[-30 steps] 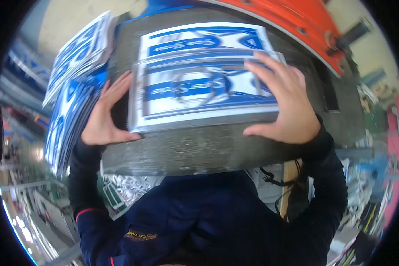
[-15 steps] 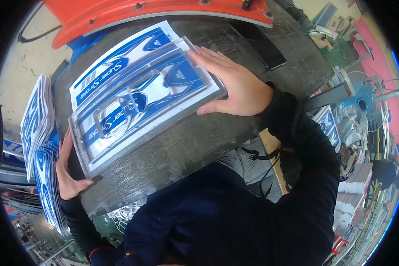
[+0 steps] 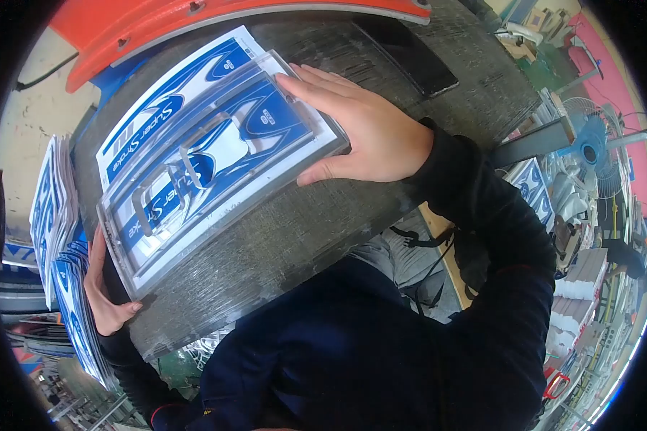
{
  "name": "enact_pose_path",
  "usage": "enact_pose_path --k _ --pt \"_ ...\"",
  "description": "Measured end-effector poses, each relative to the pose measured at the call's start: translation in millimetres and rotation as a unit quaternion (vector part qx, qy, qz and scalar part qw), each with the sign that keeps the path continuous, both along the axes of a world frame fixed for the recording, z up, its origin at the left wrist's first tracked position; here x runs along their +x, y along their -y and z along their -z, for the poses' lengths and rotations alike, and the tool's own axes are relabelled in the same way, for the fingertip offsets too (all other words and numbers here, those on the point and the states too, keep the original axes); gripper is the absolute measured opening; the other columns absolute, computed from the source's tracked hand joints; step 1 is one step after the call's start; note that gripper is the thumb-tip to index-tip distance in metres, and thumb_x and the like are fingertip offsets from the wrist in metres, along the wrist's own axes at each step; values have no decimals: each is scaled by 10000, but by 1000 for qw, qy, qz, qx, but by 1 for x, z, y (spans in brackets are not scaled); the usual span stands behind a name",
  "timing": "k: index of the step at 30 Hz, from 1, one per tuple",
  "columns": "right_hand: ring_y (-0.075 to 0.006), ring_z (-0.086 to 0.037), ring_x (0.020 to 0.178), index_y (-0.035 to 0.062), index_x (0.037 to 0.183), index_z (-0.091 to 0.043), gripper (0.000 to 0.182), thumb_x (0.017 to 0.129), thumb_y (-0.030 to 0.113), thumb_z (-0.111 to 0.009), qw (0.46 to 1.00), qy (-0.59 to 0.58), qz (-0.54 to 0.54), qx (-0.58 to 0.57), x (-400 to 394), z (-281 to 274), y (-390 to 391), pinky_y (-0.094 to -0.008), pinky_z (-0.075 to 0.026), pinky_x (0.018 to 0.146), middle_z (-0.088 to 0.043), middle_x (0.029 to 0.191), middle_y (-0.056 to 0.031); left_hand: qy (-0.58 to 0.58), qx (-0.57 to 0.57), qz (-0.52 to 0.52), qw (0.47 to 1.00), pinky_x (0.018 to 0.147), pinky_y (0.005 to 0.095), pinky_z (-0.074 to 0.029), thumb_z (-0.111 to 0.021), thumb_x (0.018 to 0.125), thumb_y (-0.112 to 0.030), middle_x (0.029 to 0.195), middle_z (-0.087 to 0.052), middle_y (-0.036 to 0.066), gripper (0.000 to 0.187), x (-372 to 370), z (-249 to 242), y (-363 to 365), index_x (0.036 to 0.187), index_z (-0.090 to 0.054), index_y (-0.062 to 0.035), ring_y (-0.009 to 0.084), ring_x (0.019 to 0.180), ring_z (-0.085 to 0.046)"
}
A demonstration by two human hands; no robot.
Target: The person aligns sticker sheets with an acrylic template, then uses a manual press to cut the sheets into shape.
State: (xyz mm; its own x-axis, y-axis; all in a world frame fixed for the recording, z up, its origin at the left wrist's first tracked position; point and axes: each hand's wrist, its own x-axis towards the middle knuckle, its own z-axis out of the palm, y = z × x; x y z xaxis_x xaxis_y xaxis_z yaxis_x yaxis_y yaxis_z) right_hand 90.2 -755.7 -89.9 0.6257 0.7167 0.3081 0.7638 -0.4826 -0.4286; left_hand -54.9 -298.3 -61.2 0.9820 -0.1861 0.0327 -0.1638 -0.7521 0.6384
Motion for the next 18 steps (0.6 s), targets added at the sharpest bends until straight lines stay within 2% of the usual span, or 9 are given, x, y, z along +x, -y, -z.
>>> enact_pose_path --k 2,3,5,6,8,9,11,18 --pt "-365 -232 1520 83 1592 -251 1153 685 343 -914 1000 -5 2 -1 0 0 0 -461 -233 1229 -275 1619 -223 4 -20 -1 1000 1211 440 -185 -849 546 -723 1557 -366 276 1392 0 3 -1 1498 -317 142 336 1466 -341" --pt "-365 -232 1520 83 1592 -251 1153 685 343 -914 1000 -5 2 -2 0 1 0 -461 -233 1229 -275 1619 -223 4 -21 -1 1000 1211 440 -185 -849 546 -723 1557 -366 276 1392 0 4 -4 1498 -317 142 336 1466 -341" --pt "-369 -230 1521 86 1593 -250 1161 681 357 -915 1000 -6 5 -3 0 1 0 -461 -236 1226 -276 1619 -223 33 -4 50 998 1185 486 -263 -857 631 -640 1539 -429 218 1252 1 6 -11 1535 -326 45 332 1447 -389" --pt "-369 -230 1521 86 1593 -250 1161 681 357 -915 1000 -6 5 -4 0 1 0 -461 -236 1226 -276 1619 -223 33 -5 50 998 1185 486 -263 -857 631 -640 1539 -429 218 1252 1 6 -11 1535 -326 45 332 1447 -389" --pt "-388 -243 1510 39 1568 -291 1091 742 473 -859 1000 3 -2 3 0 -1 0 -472 -231 1225 -323 1584 -262 36 19 50 998 1176 489 -278 -858 625 -640 1533 -438 218 1253 1 5 -11 1532 -332 47 338 1439 -400" --pt "-388 -243 1510 39 1568 -291 1091 742 473 -859 1000 3 -3 3 0 -1 -1 -472 -231 1225 -323 1584 -262 36 19 50 998 1176 489 -278 -858 625 -640 1533 -438 218 1253 0 5 -10 1532 -332 47 338 1439 -400" --pt "-388 -250 1508 42 1567 -294 1087 743 468 -860 1000 6 -4 4 0 -1 0 -474 -235 1224 -328 1583 -258 10 -2 3 1000 1209 438 -196 -849 549 -722 1552 -369 283 1398 -2 4 -5 1496 -307 151 337 1466 -341" --pt "-385 -258 1506 47 1568 -296 1086 741 458 -868 1000 3 -8 4 -1 -4 -1 -475 -244 1219 -337 1580 -255 6 -27 -6 1000 1209 441 -191 -838 561 -724 1549 -375 284 1378 -1 2 0 1491 -321 151 342 1467 -338"
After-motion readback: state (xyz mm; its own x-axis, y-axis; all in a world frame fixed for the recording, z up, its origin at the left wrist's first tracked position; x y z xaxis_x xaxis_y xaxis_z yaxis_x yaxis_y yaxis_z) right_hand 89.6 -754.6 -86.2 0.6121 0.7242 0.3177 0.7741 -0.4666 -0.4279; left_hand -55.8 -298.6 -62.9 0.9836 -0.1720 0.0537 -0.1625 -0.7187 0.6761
